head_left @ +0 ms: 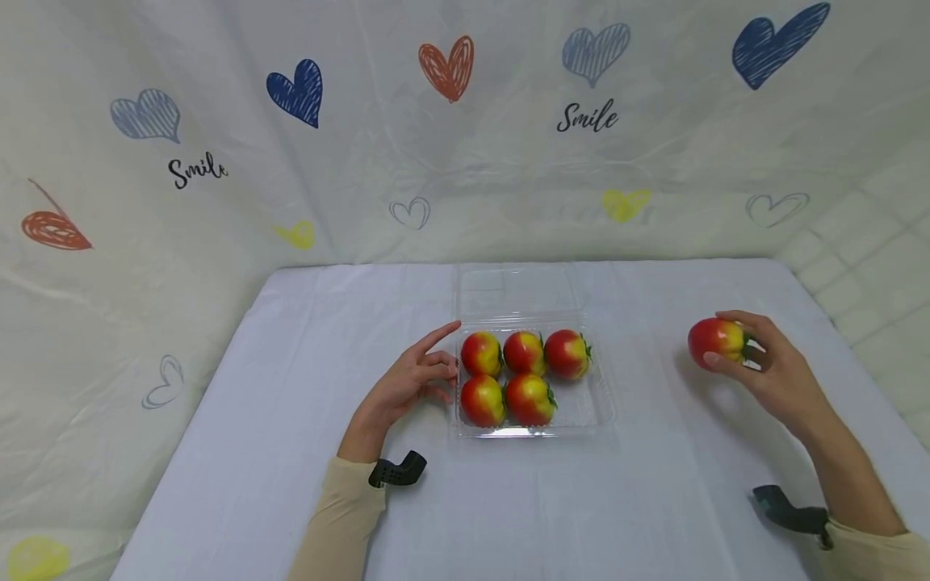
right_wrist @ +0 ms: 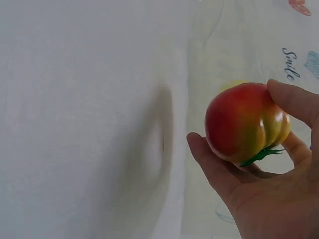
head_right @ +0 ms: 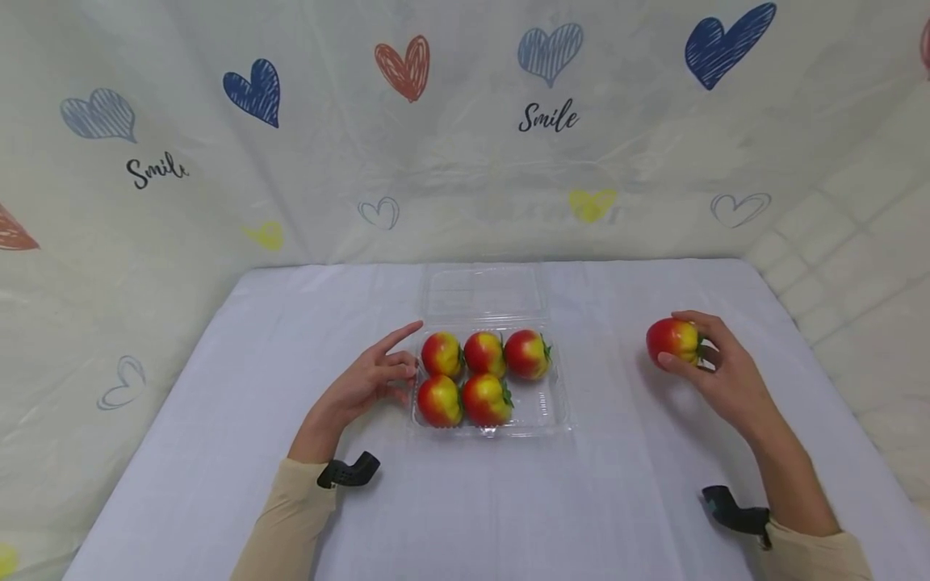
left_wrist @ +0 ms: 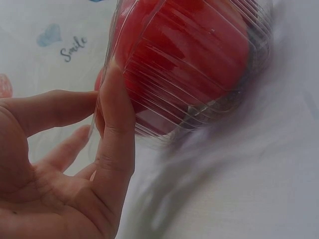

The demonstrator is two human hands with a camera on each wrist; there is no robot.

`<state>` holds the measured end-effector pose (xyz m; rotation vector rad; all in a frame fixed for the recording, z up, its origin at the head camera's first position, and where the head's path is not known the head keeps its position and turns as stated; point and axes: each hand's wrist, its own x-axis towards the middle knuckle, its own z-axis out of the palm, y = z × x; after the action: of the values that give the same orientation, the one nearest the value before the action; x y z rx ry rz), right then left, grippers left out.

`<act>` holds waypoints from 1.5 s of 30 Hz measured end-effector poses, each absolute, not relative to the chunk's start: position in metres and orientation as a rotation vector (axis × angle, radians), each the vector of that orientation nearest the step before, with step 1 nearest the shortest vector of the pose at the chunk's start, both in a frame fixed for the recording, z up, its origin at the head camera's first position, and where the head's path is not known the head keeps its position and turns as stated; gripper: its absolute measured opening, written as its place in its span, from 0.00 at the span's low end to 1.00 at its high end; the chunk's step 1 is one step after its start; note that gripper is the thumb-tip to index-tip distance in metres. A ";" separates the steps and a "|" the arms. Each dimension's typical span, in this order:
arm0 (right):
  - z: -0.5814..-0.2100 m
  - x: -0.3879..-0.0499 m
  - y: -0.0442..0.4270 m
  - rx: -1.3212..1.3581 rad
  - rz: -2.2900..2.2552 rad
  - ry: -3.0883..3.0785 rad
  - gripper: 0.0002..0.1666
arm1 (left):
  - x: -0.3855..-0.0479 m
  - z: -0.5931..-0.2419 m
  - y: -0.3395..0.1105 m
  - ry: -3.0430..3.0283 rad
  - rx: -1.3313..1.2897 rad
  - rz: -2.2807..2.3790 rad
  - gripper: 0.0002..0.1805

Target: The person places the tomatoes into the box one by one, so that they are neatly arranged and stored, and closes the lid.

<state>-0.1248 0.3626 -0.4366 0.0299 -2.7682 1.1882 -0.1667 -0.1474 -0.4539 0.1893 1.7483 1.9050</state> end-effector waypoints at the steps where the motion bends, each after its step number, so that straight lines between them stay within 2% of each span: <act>1: -0.436 -0.124 0.362 0.025 1.193 -2.773 0.43 | -0.167 -0.454 -0.147 1.751 0.191 1.903 0.37; 45: -0.428 -0.112 0.319 0.213 1.197 -2.717 0.43 | -0.167 -0.455 -0.148 1.757 0.207 1.902 0.38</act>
<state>-0.1118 0.3192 -0.4279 0.2132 -2.7171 1.1966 -0.1670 -0.1482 -0.4552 0.2065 1.7565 1.9015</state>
